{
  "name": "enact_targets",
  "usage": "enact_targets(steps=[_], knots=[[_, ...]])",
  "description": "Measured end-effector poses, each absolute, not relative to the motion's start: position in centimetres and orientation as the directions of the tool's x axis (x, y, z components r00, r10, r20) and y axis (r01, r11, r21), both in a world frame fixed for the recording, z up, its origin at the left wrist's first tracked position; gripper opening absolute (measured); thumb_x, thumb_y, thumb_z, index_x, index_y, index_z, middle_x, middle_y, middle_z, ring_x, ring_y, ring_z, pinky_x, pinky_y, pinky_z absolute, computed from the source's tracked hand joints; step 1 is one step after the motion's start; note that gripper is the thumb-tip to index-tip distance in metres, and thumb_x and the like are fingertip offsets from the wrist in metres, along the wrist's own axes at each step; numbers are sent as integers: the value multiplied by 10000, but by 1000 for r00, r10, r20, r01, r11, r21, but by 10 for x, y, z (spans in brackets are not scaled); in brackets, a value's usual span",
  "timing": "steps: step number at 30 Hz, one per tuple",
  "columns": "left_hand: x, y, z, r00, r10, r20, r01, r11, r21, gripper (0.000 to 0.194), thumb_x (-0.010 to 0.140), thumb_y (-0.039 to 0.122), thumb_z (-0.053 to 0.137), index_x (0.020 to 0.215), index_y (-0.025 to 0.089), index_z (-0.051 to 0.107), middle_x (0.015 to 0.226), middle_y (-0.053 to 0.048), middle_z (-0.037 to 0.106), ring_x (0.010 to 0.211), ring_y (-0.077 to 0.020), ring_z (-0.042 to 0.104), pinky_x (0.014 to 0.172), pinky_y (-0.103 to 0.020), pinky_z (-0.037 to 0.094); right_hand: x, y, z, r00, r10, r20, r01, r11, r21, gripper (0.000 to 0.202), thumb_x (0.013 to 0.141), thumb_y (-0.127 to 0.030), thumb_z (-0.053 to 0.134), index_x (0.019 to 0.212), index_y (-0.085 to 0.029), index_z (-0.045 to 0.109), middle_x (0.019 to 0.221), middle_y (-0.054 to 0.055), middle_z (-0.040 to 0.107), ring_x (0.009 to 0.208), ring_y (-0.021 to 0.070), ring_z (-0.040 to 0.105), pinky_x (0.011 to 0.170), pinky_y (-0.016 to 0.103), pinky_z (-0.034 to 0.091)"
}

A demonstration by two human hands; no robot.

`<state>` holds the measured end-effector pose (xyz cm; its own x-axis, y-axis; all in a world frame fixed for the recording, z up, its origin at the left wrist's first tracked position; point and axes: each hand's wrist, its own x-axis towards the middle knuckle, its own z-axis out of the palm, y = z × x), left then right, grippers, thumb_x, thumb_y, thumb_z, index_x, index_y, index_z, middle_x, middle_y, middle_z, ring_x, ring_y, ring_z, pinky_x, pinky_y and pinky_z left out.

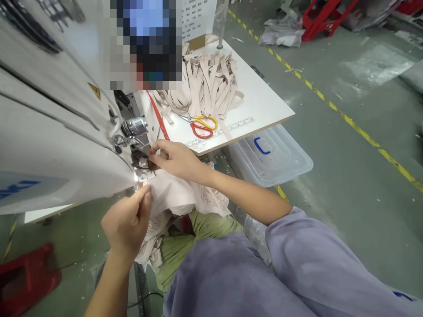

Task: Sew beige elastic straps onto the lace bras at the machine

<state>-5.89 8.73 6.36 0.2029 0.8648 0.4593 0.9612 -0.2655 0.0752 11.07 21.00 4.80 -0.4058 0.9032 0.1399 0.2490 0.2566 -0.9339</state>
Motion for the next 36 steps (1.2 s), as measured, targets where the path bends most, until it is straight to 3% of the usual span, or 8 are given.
enact_targets(steps=[10, 13, 17, 20, 23, 25, 30, 36], knots=[[-56, 84, 70, 37, 928, 370, 947, -151, 285, 247, 968, 293, 530, 1038, 199, 747, 945, -57, 790, 748, -177, 712, 664, -264, 478, 111, 206, 39, -356, 931, 77, 158, 141, -977, 183, 887, -367, 596, 858, -187, 618, 616, -59, 504, 590, 101, 443, 590, 246, 325], [-58, 80, 74, -43, 952, 303, 896, -98, 433, 248, 966, 309, 531, 1056, 215, 741, 1015, -55, 782, 860, -197, 727, 722, -272, 507, 109, 189, 30, -387, 917, -92, -103, -142, -984, 312, 891, -484, 589, 875, -173, 605, 719, -28, 554, 627, 104, 464, 585, 237, 358], [-65, 62, 77, 0, 981, 192, 821, -110, 560, 206, 955, 319, 552, 1046, 244, 721, 930, -11, 777, 782, -169, 715, 669, -255, 503, 120, 149, 20, -528, 819, -224, -362, -456, -813, 351, 854, -526, 653, 942, -189, 610, 802, -17, 598, 630, 98, 509, 572, 221, 403], [-63, 45, 71, 74, 993, 96, 833, -115, 542, 217, 897, 343, 629, 1074, 228, 673, 819, 6, 740, 707, -168, 683, 607, -257, 481, 135, 116, 22, -530, 846, -58, -320, -263, -910, 217, 850, -389, 716, 941, -194, 683, 880, 11, 651, 768, 127, 593, 682, 246, 477], [-53, 33, 57, 209, 971, 114, 864, -238, 443, 404, 785, 325, 724, 1145, 168, 627, 873, -37, 731, 792, -221, 674, 656, -305, 482, 145, 87, 23, -506, 815, 282, -198, 208, -958, 98, 859, -280, 718, 897, -191, 738, 869, 28, 672, 811, 146, 631, 738, 273, 516], [-47, 31, 48, 311, 927, 208, 854, -368, 366, 189, 809, 208, 652, 994, 173, 672, 746, -18, 705, 696, -201, 638, 613, -300, 433, 149, 72, 19, -509, 738, 442, -154, 427, -891, 74, 836, -217, 740, 910, -209, 742, 803, 5, 674, 717, 125, 640, 687, 254, 530], [-51, 32, 41, 385, 812, 439, 850, -498, 174, 225, 865, 88, 499, 787, 185, 687, 535, 7, 560, 544, -168, 489, 539, -313, 306, 153, 59, 7, -471, 586, 659, -98, 708, -700, 239, 740, -168, 819, 942, -268, 739, 790, -22, 708, 736, 141, 675, 727, 260, 561], [-57, 30, 44, 375, 792, 482, 848, -503, 167, 181, 885, 124, 535, 805, 166, 692, 522, 7, 552, 543, -159, 473, 553, -305, 292, 155, 60, 15, -511, 473, 717, 5, 836, -548, 123, 805, -224, 771, 917, -264, 740, 763, -11, 718, 705, 144, 668, 675, 260, 537]])
